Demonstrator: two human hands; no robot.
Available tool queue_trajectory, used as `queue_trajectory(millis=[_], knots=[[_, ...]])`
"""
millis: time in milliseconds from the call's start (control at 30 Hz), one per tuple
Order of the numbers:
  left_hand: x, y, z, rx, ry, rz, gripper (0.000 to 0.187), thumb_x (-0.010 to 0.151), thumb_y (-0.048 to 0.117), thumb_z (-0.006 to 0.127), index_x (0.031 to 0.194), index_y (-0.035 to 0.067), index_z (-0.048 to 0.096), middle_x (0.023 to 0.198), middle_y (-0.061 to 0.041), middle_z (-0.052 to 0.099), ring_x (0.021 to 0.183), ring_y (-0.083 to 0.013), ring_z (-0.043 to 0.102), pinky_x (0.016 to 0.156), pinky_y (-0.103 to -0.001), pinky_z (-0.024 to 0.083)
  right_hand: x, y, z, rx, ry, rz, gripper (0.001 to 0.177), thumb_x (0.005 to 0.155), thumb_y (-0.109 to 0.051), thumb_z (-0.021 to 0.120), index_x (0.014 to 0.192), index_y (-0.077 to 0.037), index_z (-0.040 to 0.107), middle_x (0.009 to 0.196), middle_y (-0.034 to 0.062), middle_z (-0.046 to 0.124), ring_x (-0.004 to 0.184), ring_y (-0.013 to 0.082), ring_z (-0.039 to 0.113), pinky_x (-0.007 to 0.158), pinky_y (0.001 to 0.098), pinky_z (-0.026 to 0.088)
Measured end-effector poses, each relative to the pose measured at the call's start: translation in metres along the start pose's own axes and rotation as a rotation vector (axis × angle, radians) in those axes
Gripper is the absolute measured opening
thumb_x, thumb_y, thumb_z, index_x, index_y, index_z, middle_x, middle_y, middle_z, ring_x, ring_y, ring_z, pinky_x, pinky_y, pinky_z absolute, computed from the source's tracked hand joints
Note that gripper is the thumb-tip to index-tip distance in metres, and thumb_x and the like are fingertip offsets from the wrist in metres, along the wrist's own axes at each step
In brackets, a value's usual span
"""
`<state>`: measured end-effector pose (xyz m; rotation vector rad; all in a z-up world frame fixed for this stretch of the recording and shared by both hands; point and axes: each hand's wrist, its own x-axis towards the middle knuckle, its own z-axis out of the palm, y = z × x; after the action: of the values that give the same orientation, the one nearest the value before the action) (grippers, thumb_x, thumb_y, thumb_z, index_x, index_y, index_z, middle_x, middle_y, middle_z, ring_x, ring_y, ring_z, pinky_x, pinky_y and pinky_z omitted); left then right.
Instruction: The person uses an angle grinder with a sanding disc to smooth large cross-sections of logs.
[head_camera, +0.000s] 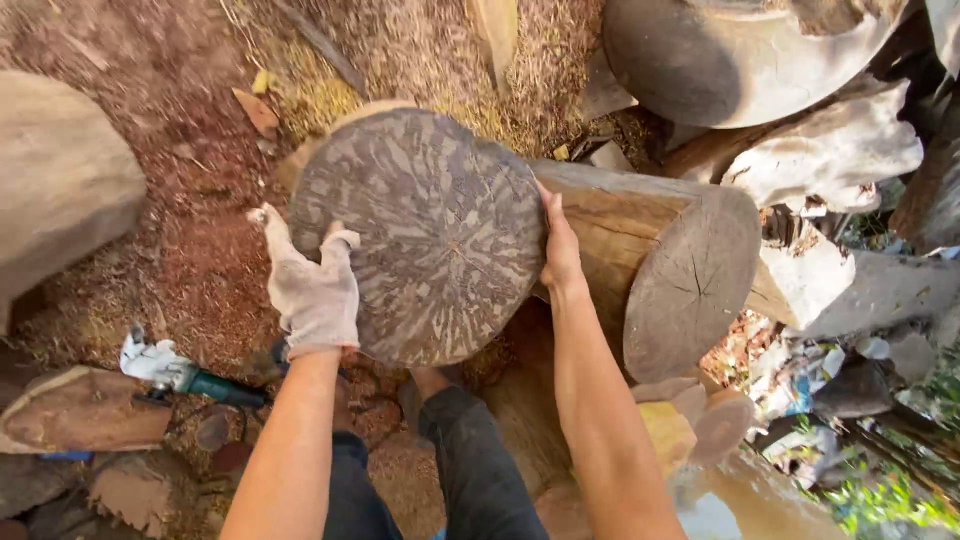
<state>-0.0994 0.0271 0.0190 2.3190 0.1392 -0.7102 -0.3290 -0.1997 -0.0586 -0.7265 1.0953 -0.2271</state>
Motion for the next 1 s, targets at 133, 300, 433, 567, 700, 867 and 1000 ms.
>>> queue_trajectory(millis=[133,300,433,567,700,867,1000], knots=[[0.020,-0.008,-0.012,0.034,0.053,0.246,0.088,0.086,0.026,0.081,0.155,-0.007,0.036,0.146,-0.031,0.055,0.119,-0.0358,0.066,0.097,-0.039,0.052,-0.013,0.001,0.027,-0.120,-0.027,-0.075,0.066,0.105,-0.052,0.043,0.157,-0.010,0.042,0.157,0.0104,0.048,0.142,0.0262,0.048,0.119,0.0435,0.039],[0.026,0.022,-0.035,-0.035,-0.114,0.016,0.078,0.088,0.024,0.066,0.157,0.002,0.037,0.126,-0.018,0.075,0.111,-0.0260,0.072,0.097,-0.035,0.056,-0.011,0.032,0.033,-0.267,0.077,-0.318,0.058,0.103,-0.039,0.059,0.150,-0.006,0.052,0.153,0.0093,0.053,0.140,0.0196,0.047,0.117,0.0379,0.036],[-0.002,0.027,-0.028,-0.005,-0.123,-0.040,0.081,0.089,0.026,0.062,0.161,0.003,0.031,0.126,-0.019,0.073,0.106,-0.0294,0.072,0.097,-0.035,0.056,-0.003,0.046,0.022,-0.270,0.244,-0.371,0.051,0.100,-0.035,0.068,0.139,-0.003,0.063,0.138,0.0125,0.064,0.125,0.0199,0.057,0.110,0.0367,0.042],[-0.017,0.002,-0.002,0.127,-0.054,0.000,0.090,0.087,0.030,0.071,0.160,0.000,0.026,0.140,-0.029,0.058,0.117,-0.0376,0.065,0.099,-0.039,0.053,-0.016,0.033,0.026,-0.615,0.615,-0.171,0.050,0.098,-0.045,0.064,0.121,-0.001,0.074,0.113,0.0157,0.077,0.105,0.0244,0.070,0.097,0.0379,0.053],[0.003,0.008,-0.001,0.087,-0.035,0.102,0.091,0.088,0.032,0.071,0.156,-0.008,0.026,0.154,-0.033,0.042,0.124,-0.0405,0.062,0.102,-0.038,0.053,0.020,0.040,0.007,-0.908,0.698,-0.134,0.069,0.100,-0.062,0.060,0.118,0.004,0.072,0.108,0.0245,0.073,0.102,0.0334,0.069,0.091,0.0422,0.051],[0.019,0.051,-0.008,0.041,-0.101,-0.004,0.088,0.091,0.039,0.065,0.157,-0.003,0.025,0.157,-0.027,0.039,0.127,-0.0370,0.060,0.102,-0.035,0.053,0.021,-0.014,0.053,-0.937,0.707,-0.049,0.077,0.096,-0.069,0.054,0.105,0.006,0.073,0.098,0.0283,0.072,0.095,0.0399,0.068,0.089,0.0460,0.051],[0.018,0.048,-0.029,-0.005,-0.166,-0.024,0.094,0.090,0.055,0.057,0.160,0.013,0.012,0.168,-0.008,0.020,0.140,-0.0332,0.047,0.111,-0.039,0.041,0.017,0.002,0.047,-1.118,0.726,-0.047,0.084,0.093,-0.075,0.038,0.103,-0.001,0.076,0.102,0.0312,0.069,0.098,0.0528,0.065,0.087,0.0577,0.050]])
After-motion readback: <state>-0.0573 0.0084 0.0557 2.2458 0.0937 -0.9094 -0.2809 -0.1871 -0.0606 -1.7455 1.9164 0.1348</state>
